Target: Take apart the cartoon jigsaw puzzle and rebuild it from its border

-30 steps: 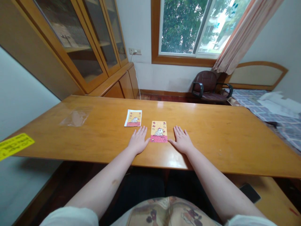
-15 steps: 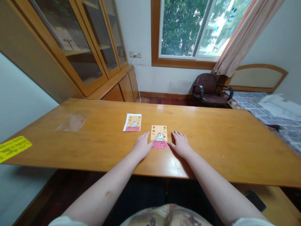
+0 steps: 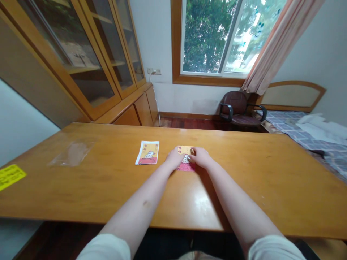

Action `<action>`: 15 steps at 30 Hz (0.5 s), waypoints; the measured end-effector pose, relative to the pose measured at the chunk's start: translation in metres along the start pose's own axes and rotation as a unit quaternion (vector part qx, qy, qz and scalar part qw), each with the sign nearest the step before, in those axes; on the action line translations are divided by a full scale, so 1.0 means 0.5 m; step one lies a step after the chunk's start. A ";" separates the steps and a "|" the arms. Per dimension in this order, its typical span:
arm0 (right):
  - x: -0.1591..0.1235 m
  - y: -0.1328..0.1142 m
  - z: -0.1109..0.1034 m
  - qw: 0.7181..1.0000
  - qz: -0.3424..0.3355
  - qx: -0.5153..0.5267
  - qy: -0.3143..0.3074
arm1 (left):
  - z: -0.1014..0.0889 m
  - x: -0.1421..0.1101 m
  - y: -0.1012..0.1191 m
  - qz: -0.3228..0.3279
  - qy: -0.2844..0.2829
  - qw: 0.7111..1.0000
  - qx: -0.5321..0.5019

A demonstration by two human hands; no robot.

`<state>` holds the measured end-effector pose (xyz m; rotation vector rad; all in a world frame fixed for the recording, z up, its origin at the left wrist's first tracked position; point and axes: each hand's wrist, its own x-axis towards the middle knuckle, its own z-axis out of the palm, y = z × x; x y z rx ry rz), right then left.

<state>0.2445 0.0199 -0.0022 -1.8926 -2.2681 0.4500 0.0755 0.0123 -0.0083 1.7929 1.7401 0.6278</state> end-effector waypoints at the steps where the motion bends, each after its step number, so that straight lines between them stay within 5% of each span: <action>1: 0.011 0.002 -0.001 1.000 0.011 0.000 0.014 | -0.005 0.015 0.004 -0.008 0.001 1.000 0.001; 7: 0.025 0.018 0.034 0.995 -0.007 -0.006 0.102 | 0.000 0.038 -0.004 0.035 0.070 0.993 0.085; 11: 0.036 0.026 0.048 0.993 -0.045 0.003 0.112 | 0.022 0.034 -0.021 0.108 -0.013 0.975 0.192; 15: 0.052 0.028 0.053 0.992 -0.050 0.036 0.107 | 0.026 0.040 -0.026 0.122 -0.009 0.968 0.220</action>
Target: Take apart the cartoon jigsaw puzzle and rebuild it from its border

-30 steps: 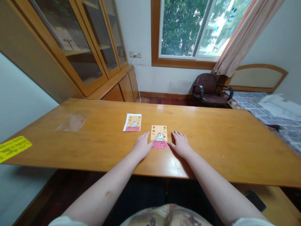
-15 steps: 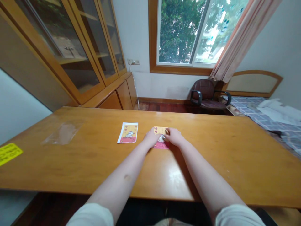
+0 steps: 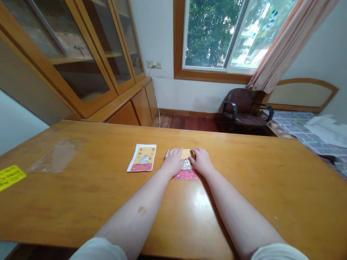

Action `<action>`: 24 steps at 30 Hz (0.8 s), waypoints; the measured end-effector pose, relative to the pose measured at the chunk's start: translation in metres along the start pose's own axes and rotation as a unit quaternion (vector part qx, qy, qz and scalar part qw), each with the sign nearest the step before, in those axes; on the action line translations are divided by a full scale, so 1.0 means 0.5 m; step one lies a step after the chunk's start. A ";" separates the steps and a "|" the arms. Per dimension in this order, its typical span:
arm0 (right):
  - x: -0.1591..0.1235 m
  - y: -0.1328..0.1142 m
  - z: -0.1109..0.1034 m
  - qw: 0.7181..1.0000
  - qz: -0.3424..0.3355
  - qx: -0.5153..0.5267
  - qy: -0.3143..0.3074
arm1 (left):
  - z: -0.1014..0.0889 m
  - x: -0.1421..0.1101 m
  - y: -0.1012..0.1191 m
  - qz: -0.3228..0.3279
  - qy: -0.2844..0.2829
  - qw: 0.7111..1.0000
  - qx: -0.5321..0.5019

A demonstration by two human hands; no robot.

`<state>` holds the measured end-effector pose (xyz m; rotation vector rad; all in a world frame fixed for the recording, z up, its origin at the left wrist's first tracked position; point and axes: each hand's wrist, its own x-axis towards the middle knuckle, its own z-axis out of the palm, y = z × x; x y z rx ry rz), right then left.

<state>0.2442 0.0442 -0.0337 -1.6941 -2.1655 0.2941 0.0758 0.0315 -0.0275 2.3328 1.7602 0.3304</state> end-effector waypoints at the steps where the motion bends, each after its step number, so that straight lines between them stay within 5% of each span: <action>1: 0.001 0.000 0.002 1.000 0.002 0.005 0.000 | 0.000 0.002 -0.001 -0.008 0.002 1.000 0.005; 8: -0.004 -0.002 0.005 1.000 -0.008 0.006 -0.012 | -0.003 0.005 0.002 -0.025 0.006 1.000 0.004; 14: 0.004 0.007 0.001 0.994 -0.011 0.104 0.007 | -0.012 0.012 -0.001 -0.054 0.026 0.996 -0.072; 20: 0.010 0.014 0.012 0.979 0.016 0.200 0.036 | -0.006 0.019 -0.010 -0.012 0.029 0.986 -0.161; 24: 0.007 0.009 0.010 0.979 -0.023 0.203 0.001 | -0.009 0.023 -0.007 0.008 0.035 0.980 -0.194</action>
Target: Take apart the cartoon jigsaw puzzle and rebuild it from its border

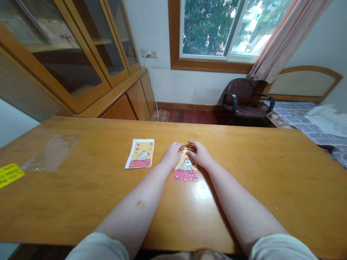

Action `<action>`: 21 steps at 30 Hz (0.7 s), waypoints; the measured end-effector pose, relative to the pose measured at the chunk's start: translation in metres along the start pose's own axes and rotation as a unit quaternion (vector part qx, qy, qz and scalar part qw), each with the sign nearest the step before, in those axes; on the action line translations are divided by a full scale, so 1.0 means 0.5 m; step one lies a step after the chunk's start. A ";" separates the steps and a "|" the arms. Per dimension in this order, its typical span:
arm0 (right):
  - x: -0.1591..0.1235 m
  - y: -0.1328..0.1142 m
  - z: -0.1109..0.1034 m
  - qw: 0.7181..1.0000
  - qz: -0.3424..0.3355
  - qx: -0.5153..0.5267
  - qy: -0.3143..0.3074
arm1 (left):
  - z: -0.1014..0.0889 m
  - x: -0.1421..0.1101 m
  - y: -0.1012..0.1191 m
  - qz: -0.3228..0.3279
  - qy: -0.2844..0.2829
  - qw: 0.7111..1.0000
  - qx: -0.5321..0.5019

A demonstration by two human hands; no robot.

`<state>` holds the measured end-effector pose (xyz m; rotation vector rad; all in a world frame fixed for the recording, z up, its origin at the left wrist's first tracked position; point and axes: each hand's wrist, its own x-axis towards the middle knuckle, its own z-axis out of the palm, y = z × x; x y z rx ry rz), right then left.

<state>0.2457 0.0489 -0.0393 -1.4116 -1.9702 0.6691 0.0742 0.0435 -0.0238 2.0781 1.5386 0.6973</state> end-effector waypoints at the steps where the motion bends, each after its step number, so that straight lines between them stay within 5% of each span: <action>1: -0.001 -0.004 -0.001 0.999 -0.018 -0.020 -0.020 | -0.002 0.001 0.002 0.006 0.000 1.000 -0.007; 5: -0.004 -0.020 -0.008 0.985 -0.055 -0.135 -0.090 | -0.007 0.002 0.012 0.020 0.011 0.999 -0.025; 9: 0.000 -0.023 -0.010 0.984 -0.020 -0.153 -0.093 | -0.002 -0.002 0.012 0.028 0.015 0.999 -0.041; 16: 0.003 -0.008 -0.008 0.999 0.008 0.017 0.027 | 0.004 -0.019 0.008 0.099 -0.087 0.991 0.017; 21: -0.003 -0.018 -0.009 0.993 0.016 0.112 0.036 | 0.004 -0.012 0.013 0.061 -0.070 0.996 -0.016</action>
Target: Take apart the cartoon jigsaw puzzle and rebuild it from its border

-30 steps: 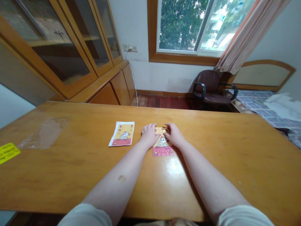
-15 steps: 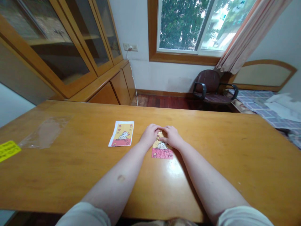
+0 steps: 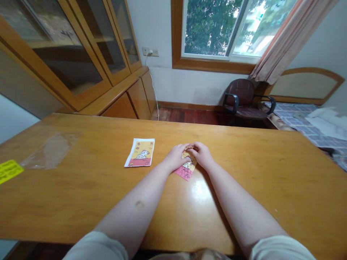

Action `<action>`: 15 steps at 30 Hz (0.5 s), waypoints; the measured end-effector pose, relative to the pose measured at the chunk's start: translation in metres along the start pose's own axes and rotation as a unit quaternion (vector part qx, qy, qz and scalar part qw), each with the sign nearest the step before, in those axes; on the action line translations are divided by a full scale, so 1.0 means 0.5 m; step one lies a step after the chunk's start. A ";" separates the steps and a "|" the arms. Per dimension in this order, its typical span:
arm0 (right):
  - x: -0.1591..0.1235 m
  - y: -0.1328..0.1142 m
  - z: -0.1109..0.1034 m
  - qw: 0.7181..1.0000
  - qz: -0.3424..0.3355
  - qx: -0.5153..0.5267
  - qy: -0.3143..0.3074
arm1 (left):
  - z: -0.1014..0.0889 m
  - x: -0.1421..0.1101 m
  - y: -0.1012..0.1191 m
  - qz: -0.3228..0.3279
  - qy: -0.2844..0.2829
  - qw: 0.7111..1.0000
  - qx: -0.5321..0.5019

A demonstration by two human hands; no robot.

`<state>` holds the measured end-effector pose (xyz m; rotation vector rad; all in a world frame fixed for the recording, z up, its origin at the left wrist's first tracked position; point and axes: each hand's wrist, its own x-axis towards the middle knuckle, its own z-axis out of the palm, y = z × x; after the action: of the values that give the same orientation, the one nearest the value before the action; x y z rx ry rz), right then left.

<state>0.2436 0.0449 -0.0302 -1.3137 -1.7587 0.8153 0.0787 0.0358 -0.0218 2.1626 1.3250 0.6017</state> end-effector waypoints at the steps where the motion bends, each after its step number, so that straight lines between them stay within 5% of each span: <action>1: -0.001 -0.004 -0.001 1.000 0.003 0.005 0.001 | 0.000 0.003 0.000 0.000 0.006 1.000 -0.015; 8: -0.003 -0.010 -0.005 0.998 -0.040 -0.044 -0.025 | -0.005 0.011 -0.002 -0.047 0.078 0.994 -0.059; 15: -0.002 -0.003 0.000 0.993 0.000 -0.093 -0.072 | -0.014 0.009 0.003 -0.036 0.135 0.984 -0.111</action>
<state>0.2430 0.0439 -0.0293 -1.4058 -1.9877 0.7768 0.0773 0.0410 -0.0152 1.8952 1.3924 0.9906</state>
